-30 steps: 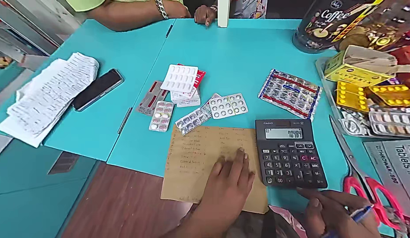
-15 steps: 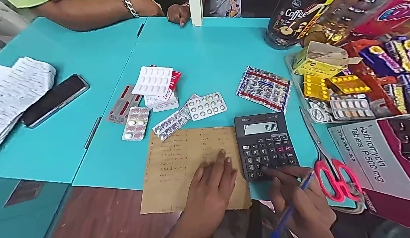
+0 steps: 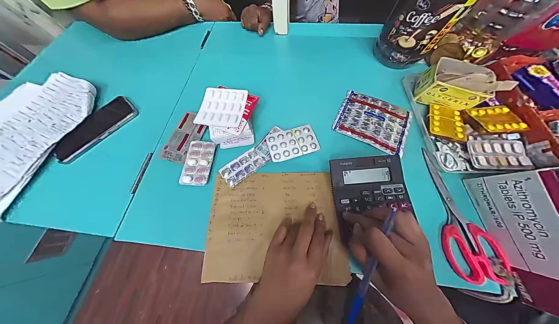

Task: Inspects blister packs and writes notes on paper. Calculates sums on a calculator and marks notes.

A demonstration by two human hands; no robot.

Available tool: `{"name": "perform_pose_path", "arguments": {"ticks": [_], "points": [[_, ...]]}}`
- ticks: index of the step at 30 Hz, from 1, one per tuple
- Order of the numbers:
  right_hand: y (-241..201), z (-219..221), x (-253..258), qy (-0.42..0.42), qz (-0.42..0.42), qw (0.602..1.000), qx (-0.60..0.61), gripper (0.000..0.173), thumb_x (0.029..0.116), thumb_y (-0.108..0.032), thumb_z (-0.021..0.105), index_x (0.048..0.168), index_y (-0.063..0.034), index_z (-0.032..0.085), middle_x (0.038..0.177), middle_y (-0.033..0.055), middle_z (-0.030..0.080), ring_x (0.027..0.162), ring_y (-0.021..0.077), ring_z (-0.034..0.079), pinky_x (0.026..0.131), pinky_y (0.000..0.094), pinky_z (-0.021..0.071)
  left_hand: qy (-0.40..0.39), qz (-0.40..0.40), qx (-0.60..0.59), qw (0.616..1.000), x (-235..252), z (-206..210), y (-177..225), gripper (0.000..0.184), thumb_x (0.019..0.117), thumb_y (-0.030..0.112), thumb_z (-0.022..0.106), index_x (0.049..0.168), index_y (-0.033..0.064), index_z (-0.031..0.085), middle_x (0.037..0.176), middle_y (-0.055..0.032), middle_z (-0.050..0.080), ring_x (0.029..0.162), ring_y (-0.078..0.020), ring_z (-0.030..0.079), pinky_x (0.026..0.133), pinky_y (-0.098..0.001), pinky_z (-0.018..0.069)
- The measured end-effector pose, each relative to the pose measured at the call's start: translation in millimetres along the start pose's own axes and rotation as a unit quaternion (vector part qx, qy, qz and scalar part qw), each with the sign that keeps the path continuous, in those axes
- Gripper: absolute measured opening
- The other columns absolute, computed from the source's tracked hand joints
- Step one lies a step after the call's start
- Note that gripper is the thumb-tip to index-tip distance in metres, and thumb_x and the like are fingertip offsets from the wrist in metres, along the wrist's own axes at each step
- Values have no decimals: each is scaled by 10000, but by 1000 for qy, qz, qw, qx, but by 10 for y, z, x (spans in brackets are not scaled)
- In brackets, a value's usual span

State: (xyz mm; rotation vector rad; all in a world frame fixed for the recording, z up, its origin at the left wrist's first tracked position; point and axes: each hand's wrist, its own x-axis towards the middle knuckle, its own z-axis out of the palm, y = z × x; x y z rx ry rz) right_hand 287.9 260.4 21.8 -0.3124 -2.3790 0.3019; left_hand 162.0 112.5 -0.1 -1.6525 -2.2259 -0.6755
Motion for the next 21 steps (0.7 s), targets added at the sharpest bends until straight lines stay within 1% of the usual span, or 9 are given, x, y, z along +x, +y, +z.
{"name": "perform_pose_path", "arguments": {"ticks": [3,5,8,11,13,14,16,19,21], "points": [[-7,-151,-131,73,16,997,10,154,1040,-222,518,898,-164,520,881,-12,702,907,110,635,856,236,462,0,-3,-2,1000,3,1,-3,315,1045,295,535,1102,84,762,1213,-99,734,790,-181,695,658,-293,500],[-3,-238,-245,101,36,994,3,161,1023,-200,534,871,-166,494,854,-26,688,891,91,620,849,217,449,1,-5,-4,1000,9,5,2,311,1044,291,535,1088,84,764,1210,-102,735,779,-185,697,647,-294,501],[15,-249,-371,114,44,992,-16,156,1006,-179,545,860,-166,491,852,-33,694,881,82,623,833,212,452,0,-8,-7,1000,7,-1,7,310,1042,291,539,1085,82,764,1199,-105,738,789,-191,702,653,-295,507],[23,-246,-387,86,24,996,-26,166,1025,-201,530,866,-166,496,869,-15,683,877,107,612,815,229,445,0,-4,-5,1000,12,-2,4,317,1046,295,533,1090,79,761,1202,-107,736,783,-191,700,645,-295,503],[51,-230,-337,56,9,998,-27,175,1020,-221,536,859,-154,526,814,9,651,823,128,601,769,229,458,-1,-3,-5,1000,10,-3,-1,316,1047,294,533,1090,78,760,1203,-109,736,799,-192,708,655,-296,513],[58,-236,-303,50,3,998,-24,175,1009,-216,537,846,-154,521,772,9,625,776,125,575,732,221,441,0,-3,-6,1000,9,-2,-1,315,1047,295,534,1091,80,759,1204,-107,736,800,-190,707,653,-296,512],[64,-242,-235,53,-3,999,-13,174,1009,-203,539,843,-158,515,773,2,648,747,108,569,713,213,425,-1,-4,-7,1000,8,2,-1,313,1047,293,533,1091,81,759,1206,-108,736,803,-189,707,650,-296,508],[91,-158,-147,39,-2,999,-11,168,1036,-204,515,876,-152,518,898,25,737,857,144,638,783,251,456,-6,-5,0,1000,7,-6,8,314,1048,307,529,1078,98,762,1211,-95,735,821,-187,710,664,-294,513],[115,-112,-116,10,4,1000,-6,162,1041,-212,494,896,-153,536,910,32,723,897,171,627,805,274,450,-7,-4,-2,1000,4,-7,6,315,1049,303,526,1078,95,761,1209,-96,735,821,-188,709,659,-294,509]]}}
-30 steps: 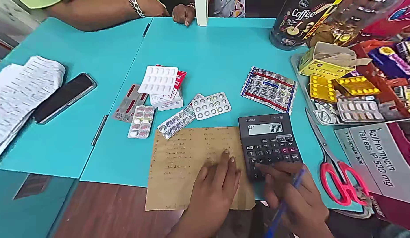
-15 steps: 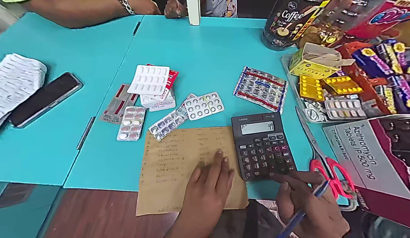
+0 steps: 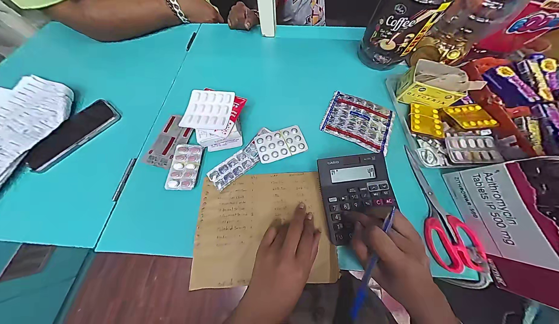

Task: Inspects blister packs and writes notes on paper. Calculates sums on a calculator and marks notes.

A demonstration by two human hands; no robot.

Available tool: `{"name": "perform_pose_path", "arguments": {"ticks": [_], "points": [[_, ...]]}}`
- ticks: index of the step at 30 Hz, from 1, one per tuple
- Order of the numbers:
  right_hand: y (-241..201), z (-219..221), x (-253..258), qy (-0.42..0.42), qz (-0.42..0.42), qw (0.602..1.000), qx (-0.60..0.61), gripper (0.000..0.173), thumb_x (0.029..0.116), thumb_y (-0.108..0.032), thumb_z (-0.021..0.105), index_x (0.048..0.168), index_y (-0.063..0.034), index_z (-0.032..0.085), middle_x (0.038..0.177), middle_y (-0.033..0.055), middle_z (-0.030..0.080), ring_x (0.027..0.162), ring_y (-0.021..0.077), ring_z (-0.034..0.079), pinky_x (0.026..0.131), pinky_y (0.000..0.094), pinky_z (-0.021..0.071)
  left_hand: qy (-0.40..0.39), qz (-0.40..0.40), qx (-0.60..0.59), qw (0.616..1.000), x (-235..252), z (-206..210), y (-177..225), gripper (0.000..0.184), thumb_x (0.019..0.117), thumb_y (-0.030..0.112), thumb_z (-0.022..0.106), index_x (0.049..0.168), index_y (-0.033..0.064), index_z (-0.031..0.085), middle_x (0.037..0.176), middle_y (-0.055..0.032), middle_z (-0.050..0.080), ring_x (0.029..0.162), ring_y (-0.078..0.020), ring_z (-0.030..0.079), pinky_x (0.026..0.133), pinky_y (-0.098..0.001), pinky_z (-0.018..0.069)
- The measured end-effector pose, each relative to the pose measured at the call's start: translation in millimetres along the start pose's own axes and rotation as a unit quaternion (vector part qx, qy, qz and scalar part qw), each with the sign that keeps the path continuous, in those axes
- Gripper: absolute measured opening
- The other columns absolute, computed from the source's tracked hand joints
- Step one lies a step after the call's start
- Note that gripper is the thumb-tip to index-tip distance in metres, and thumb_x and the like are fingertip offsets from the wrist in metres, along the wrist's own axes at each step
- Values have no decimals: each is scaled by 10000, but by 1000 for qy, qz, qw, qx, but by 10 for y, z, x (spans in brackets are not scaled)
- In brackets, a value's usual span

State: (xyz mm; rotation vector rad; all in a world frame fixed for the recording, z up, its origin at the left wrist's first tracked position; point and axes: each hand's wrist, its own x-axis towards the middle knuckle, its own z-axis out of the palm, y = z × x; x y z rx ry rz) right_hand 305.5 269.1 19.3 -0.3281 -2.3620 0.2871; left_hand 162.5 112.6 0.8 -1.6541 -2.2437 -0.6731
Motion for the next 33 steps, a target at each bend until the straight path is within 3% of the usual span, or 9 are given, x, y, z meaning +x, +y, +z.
{"name": "perform_pose_path", "arguments": {"ticks": [6,11,15,22,25,33], "points": [[21,-120,-60,19,5,1000,-25,214,1046,-272,488,875,-154,538,804,26,664,829,160,599,763,270,433,2,2,6,1000,2,8,-3,318,1052,308,521,1081,99,760,1204,-88,736,822,-180,707,657,-286,508],[0,-166,-144,45,10,999,-11,176,1035,-219,505,875,-147,515,860,22,717,855,134,648,795,241,477,8,4,15,1000,4,16,3,313,1048,302,522,1074,105,764,1211,-88,735,809,-176,703,657,-284,505],[-44,-181,-223,63,30,998,-8,169,1044,-205,506,887,-145,486,914,13,723,916,109,639,840,202,459,6,7,19,1000,5,7,9,306,1048,299,521,1082,110,759,1213,-91,733,850,-183,714,685,-290,519],[-40,-129,-289,70,25,997,8,190,1035,-178,512,855,-140,467,882,15,715,902,95,623,835,182,439,1,-1,18,1000,-11,-14,27,320,1050,315,519,1111,106,755,1230,-99,725,875,-187,719,710,-296,536],[-34,-107,-311,72,19,997,16,194,1035,-173,513,850,-141,465,897,13,716,901,93,617,836,185,433,15,-11,9,1000,-11,-3,39,314,1040,317,539,1109,103,757,1176,-96,734,892,-197,714,732,-297,547],[-64,-160,-342,88,31,996,-7,181,1031,-178,524,859,-152,475,907,-9,721,903,88,631,826,188,451,22,5,32,999,-26,-4,37,316,1042,305,531,1109,101,763,1152,-82,744,829,-189,691,674,-293,498]]}}
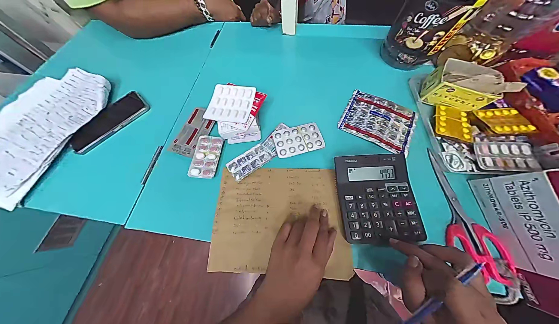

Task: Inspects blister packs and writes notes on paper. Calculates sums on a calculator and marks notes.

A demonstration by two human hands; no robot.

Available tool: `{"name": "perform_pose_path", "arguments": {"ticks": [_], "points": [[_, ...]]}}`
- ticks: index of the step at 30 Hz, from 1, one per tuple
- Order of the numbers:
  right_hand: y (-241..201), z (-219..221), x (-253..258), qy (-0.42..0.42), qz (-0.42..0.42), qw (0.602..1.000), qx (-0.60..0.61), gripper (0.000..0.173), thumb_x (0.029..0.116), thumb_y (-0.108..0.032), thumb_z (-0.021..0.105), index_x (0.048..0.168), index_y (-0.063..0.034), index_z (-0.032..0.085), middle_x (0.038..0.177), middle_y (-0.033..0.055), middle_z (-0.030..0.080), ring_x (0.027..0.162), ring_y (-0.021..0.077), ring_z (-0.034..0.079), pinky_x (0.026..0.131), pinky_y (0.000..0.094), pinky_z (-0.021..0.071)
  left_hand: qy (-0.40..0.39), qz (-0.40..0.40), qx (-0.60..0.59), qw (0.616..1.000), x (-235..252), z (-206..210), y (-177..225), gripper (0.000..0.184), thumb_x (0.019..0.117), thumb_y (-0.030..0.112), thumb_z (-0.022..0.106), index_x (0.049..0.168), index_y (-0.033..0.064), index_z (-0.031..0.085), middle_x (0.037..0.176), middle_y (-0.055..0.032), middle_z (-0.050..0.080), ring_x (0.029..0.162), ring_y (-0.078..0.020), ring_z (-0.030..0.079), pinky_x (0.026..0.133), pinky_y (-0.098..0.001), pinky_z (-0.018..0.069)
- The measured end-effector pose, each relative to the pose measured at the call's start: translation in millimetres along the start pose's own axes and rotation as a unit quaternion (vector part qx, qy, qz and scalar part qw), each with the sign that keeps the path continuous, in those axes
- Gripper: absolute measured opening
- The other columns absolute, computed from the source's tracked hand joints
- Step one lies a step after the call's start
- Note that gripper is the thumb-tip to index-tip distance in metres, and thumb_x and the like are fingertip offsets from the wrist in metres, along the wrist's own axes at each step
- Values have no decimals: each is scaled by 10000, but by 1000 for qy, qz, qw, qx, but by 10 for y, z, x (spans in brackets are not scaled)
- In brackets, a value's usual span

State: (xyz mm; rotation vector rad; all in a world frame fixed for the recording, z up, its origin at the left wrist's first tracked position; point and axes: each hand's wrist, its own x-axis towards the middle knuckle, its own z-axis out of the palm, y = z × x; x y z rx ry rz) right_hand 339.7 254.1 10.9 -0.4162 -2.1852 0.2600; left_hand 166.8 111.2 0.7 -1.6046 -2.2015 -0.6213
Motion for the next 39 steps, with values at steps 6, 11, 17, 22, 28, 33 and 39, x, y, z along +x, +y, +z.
{"name": "perform_pose_path", "arguments": {"ticks": [6,11,17,22,28,33,39], "points": [[43,1,18,13,-1,1000,-27,167,1021,-171,534,860,-155,491,930,-4,736,906,105,649,833,207,467,1,-5,3,1000,1,24,20,326,1041,301,533,1112,89,770,1138,-90,751,727,-177,675,625,-284,488],[22,24,101,-33,15,998,-50,165,1028,-194,511,884,-120,542,853,43,712,911,145,662,852,235,496,-9,-1,-3,1000,1,5,2,327,1041,298,535,1113,80,767,1143,-87,748,783,-175,698,669,-275,523],[-75,197,177,-75,-36,996,41,150,1053,-232,500,917,-172,517,990,-6,728,981,133,641,872,244,467,-15,-1,-14,1000,12,-1,-6,326,1040,295,539,1112,71,764,1142,-90,748,780,-174,700,660,-276,527],[-89,285,387,-112,-43,993,23,166,1051,-217,485,900,-162,527,993,28,745,961,178,626,826,286,431,-21,0,-15,1000,13,-10,-10,329,1043,289,535,1133,65,759,1134,-91,749,776,-171,701,658,-272,528],[-60,259,362,-71,-11,997,15,184,1066,-246,477,916,-159,540,955,20,727,979,154,642,860,275,459,-16,1,0,1000,7,5,-6,342,1046,304,516,1114,88,771,1148,-72,751,780,-156,695,662,-266,514],[37,155,264,-61,19,997,-35,162,1021,-216,510,887,-140,561,868,33,704,925,169,622,838,281,442,-17,0,-3,1000,8,-7,-5,345,1048,311,513,1109,88,768,1134,-70,753,780,-160,698,664,-265,520],[35,85,179,-17,11,1000,-8,169,1045,-199,505,889,-134,502,940,23,727,998,124,647,916,235,455,-25,3,-8,1000,27,-26,-1,338,1047,293,513,1107,79,766,1137,-80,752,789,-167,712,670,-268,544]]}}
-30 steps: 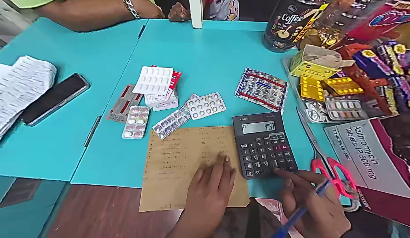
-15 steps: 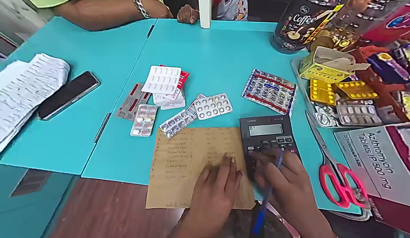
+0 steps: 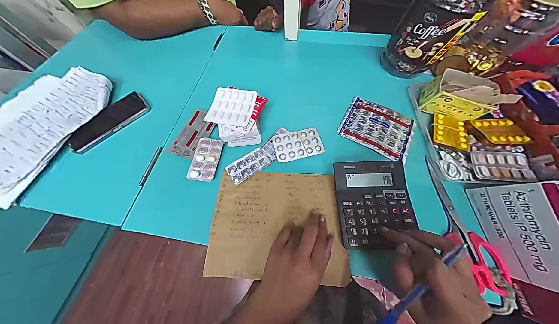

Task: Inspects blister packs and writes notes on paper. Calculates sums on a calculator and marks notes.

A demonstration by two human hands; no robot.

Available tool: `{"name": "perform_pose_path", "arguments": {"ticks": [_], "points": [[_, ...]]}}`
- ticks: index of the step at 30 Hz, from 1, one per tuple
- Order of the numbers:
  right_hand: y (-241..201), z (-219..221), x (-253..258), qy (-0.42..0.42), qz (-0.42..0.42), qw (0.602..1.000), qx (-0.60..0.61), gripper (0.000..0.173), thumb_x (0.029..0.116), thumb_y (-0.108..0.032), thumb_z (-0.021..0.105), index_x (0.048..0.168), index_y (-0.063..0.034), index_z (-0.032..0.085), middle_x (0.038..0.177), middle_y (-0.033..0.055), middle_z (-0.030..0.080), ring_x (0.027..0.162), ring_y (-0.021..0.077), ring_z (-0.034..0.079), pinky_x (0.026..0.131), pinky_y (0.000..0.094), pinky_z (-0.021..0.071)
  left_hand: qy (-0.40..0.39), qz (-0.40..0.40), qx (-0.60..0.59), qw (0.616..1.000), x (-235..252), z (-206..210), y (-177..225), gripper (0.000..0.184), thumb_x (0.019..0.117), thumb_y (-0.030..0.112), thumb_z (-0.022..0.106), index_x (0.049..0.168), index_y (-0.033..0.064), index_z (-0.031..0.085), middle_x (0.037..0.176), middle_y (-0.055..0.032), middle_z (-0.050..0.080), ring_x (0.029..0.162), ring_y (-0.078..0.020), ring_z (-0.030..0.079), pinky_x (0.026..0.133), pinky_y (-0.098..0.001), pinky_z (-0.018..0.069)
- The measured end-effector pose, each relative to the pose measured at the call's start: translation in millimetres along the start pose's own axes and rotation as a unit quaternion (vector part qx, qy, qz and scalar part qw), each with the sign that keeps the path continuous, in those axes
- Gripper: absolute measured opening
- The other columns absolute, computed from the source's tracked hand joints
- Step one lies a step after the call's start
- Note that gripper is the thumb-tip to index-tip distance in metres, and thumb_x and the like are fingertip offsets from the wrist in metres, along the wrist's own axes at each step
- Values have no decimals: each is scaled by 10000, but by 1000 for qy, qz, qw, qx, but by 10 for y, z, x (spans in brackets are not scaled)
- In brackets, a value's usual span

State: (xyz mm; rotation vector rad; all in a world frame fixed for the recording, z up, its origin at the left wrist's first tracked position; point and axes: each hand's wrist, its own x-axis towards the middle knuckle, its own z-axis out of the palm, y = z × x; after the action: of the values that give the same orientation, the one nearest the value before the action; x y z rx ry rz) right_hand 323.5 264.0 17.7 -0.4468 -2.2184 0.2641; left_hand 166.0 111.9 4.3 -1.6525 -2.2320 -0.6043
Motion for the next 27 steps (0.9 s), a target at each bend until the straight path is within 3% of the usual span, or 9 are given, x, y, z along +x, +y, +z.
{"name": "perform_pose_path", "arguments": {"ticks": [6,17,23,27], "points": [[-25,-18,-99,-7,-6,1000,26,183,1048,-184,504,874,-131,487,950,14,721,1032,107,622,935,212,425,14,-4,1,1000,-18,-2,-4,331,1046,305,527,1102,85,767,1156,-87,749,806,-169,715,696,-271,549],[16,-56,-151,19,-7,999,41,154,1023,-178,539,881,-167,478,932,-29,714,980,87,650,888,216,478,42,-3,-22,999,-45,31,8,267,1030,259,563,1020,99,776,1123,-65,763,794,-163,710,681,-263,527],[32,-19,-39,-38,-59,997,33,153,1015,-205,528,868,-162,524,886,1,705,937,145,628,866,277,441,39,4,-18,999,-48,36,-8,276,1033,266,557,1019,99,776,1122,-68,762,802,-157,711,685,-259,530],[12,59,50,-78,-71,993,46,166,1054,-248,483,913,-171,526,943,3,715,979,157,618,882,306,409,41,5,-24,999,-45,45,-15,269,1029,262,563,1014,97,774,1106,-61,766,785,-157,710,675,-256,533]]}}
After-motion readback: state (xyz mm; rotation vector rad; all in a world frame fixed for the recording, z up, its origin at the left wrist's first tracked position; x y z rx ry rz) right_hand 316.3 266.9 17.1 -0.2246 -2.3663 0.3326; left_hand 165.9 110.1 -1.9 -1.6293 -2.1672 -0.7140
